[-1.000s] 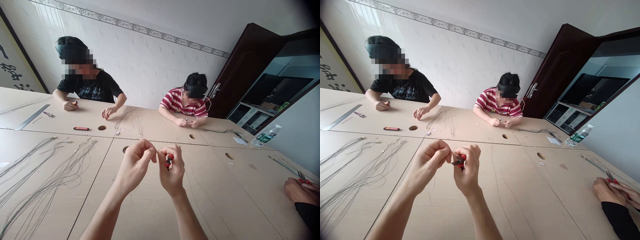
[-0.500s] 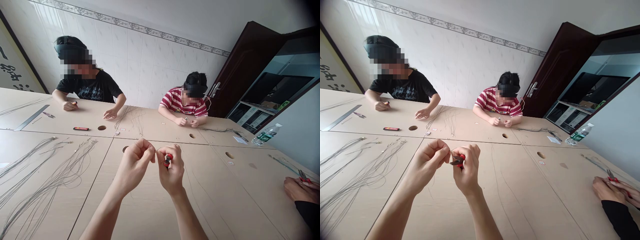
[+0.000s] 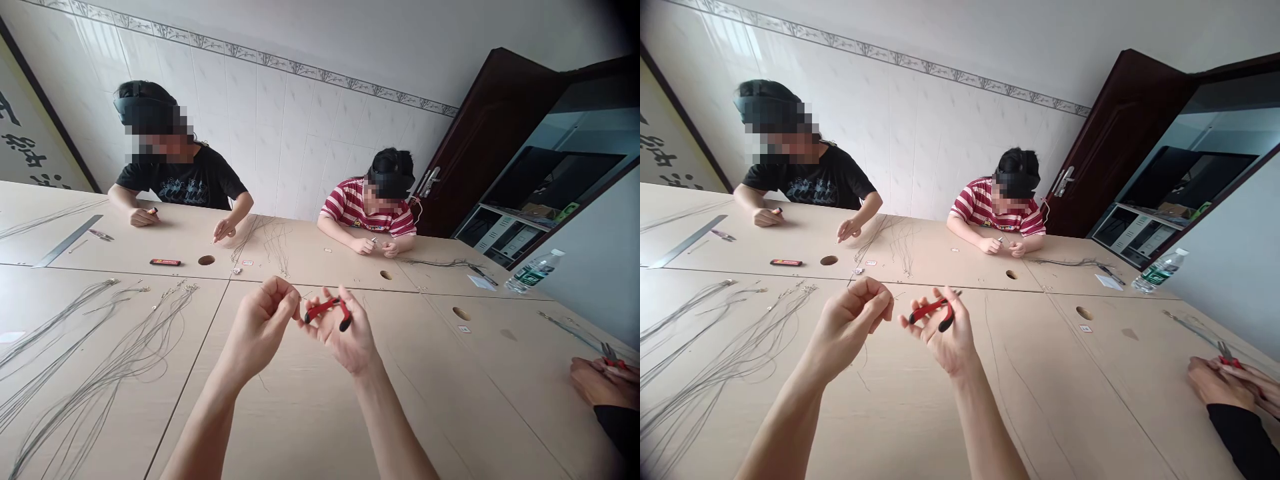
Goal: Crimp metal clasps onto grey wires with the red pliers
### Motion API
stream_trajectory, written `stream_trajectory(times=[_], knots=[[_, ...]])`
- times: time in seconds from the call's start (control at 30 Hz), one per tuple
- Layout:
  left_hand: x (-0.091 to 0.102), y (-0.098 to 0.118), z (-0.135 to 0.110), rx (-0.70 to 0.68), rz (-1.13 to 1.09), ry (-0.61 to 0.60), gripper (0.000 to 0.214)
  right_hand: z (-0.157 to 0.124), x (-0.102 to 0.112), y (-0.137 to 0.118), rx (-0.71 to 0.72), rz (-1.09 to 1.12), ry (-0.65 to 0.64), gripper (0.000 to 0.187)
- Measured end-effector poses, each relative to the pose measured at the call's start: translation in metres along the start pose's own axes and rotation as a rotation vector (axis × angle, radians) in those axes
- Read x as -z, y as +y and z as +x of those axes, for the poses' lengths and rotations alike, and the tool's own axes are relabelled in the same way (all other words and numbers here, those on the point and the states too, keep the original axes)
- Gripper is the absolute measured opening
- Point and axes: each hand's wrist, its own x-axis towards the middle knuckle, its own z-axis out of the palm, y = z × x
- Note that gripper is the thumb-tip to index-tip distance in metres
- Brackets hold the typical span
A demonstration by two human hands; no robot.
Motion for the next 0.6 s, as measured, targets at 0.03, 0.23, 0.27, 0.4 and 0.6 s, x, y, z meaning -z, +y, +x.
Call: stream_trajectory(times=[0.03,0.23,0.27,0.4,0.6], knots=[[0.001,-0.001,0.001,-0.007,0.015,0.008,0.018,-0.001,0.002,0.001,-0.096,0.024,-0.039,0.021],[0.011,-0.014,0.008,-0.013,0.139,-0.015,0.015,-0.027,0.005,0.003,-0.184,-0.555,-0.169,0.045],[0.012,-0.016,0.01,-0.013,0.148,-0.028,0.015,-0.031,0.004,-0.001,-0.182,-0.663,-0.184,0.044],[0.014,-0.023,0.012,-0.006,0.183,-0.074,0.015,-0.039,0.001,-0.015,-0.196,-0.827,-0.217,0.044],[0.012,-0.03,0.012,0.018,0.213,-0.106,0.017,-0.033,-0.001,-0.016,-0.145,-0.958,-0.24,0.045]])
